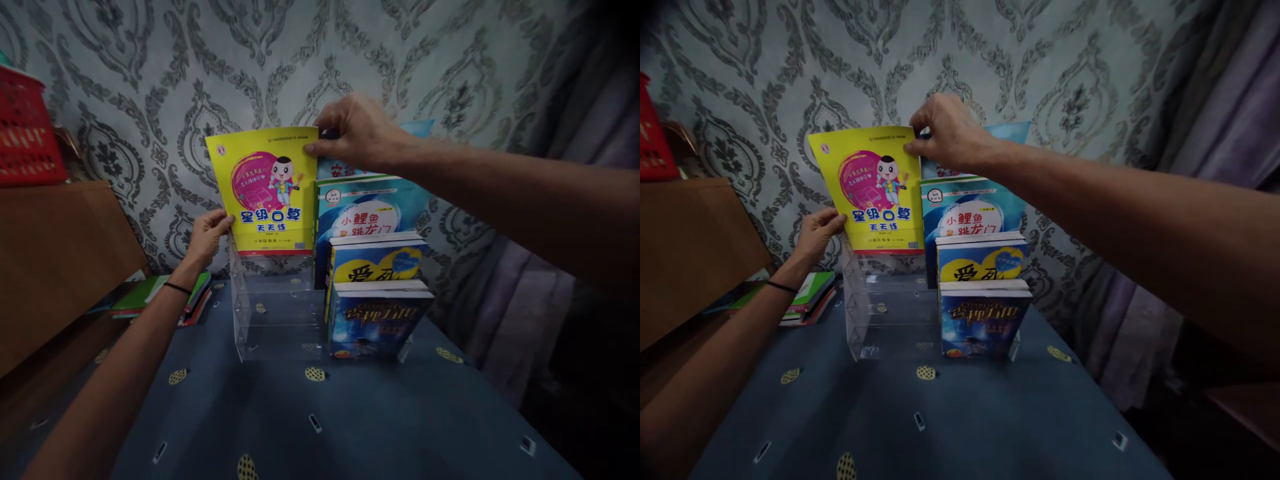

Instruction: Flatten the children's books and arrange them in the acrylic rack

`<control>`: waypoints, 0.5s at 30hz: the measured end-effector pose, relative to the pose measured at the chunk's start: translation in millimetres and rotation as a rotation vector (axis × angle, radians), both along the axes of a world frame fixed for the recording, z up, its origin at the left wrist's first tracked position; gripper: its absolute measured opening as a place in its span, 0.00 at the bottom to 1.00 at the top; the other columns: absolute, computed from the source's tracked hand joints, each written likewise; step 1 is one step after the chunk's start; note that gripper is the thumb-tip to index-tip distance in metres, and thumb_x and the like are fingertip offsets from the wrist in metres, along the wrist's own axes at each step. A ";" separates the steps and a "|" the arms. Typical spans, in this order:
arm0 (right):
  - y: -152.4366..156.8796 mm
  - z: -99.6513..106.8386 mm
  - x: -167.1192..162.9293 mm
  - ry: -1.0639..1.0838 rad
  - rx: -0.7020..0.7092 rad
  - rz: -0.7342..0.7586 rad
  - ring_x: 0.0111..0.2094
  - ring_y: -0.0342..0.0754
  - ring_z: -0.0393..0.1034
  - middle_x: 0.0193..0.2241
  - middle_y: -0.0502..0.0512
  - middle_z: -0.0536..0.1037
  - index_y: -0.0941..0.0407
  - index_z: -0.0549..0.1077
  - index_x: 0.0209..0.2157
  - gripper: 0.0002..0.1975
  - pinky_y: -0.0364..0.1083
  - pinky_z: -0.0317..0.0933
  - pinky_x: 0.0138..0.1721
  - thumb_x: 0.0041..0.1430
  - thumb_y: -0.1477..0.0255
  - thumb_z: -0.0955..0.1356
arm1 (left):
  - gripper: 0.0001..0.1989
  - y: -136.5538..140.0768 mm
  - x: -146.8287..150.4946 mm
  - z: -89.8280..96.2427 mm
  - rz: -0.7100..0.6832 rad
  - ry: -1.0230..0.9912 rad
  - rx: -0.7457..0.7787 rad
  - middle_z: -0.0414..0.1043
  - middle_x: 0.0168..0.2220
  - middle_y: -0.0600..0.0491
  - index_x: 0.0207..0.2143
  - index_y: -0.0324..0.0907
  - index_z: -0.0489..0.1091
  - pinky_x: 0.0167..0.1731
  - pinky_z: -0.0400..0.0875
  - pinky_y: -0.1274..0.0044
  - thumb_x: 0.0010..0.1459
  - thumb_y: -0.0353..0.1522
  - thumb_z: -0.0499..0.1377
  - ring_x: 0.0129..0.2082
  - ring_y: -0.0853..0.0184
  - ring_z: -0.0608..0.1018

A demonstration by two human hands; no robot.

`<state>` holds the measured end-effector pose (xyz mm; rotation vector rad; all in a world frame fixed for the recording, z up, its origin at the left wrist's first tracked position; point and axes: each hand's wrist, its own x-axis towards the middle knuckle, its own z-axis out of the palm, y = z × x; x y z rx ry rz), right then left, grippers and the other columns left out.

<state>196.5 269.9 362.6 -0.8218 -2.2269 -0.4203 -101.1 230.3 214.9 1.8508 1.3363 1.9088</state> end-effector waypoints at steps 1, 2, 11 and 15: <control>1.6 -0.5 0.7 -0.010 0.011 0.013 0.29 0.44 0.65 0.31 0.53 0.80 0.60 0.82 0.42 0.12 0.42 0.55 0.30 0.62 0.69 0.70 | 0.19 0.1 -0.3 -0.5 0.002 0.002 -0.002 0.74 0.26 0.53 0.27 0.41 0.75 0.28 0.67 0.78 0.45 0.48 0.67 0.28 0.68 0.71; 3.5 -0.9 1.3 -0.019 0.021 0.029 0.30 0.45 0.65 0.31 0.53 0.80 0.59 0.82 0.41 0.11 0.42 0.55 0.31 0.62 0.69 0.70 | 0.19 0.0 -0.8 -1.0 0.007 0.007 -0.002 0.74 0.26 0.54 0.26 0.41 0.75 0.28 0.66 0.78 0.45 0.48 0.67 0.27 0.68 0.71; 9.2 1.0 0.2 0.006 -0.055 0.070 0.29 0.42 0.64 0.28 0.50 0.77 0.64 0.83 0.42 0.12 0.41 0.54 0.29 0.60 0.71 0.72 | 0.19 -0.2 -1.6 -0.5 0.075 0.076 0.031 0.66 0.22 0.57 0.21 0.42 0.69 0.28 0.63 0.78 0.49 0.47 0.65 0.25 0.70 0.66; 13.7 5.5 0.9 0.030 -0.122 0.105 0.32 0.45 0.66 0.29 0.50 0.77 0.60 0.83 0.42 0.11 0.42 0.56 0.33 0.56 0.72 0.74 | 0.20 0.6 5.1 -3.9 0.093 0.057 0.060 0.70 0.25 0.56 0.23 0.42 0.70 0.30 0.64 0.77 0.49 0.49 0.63 0.28 0.68 0.68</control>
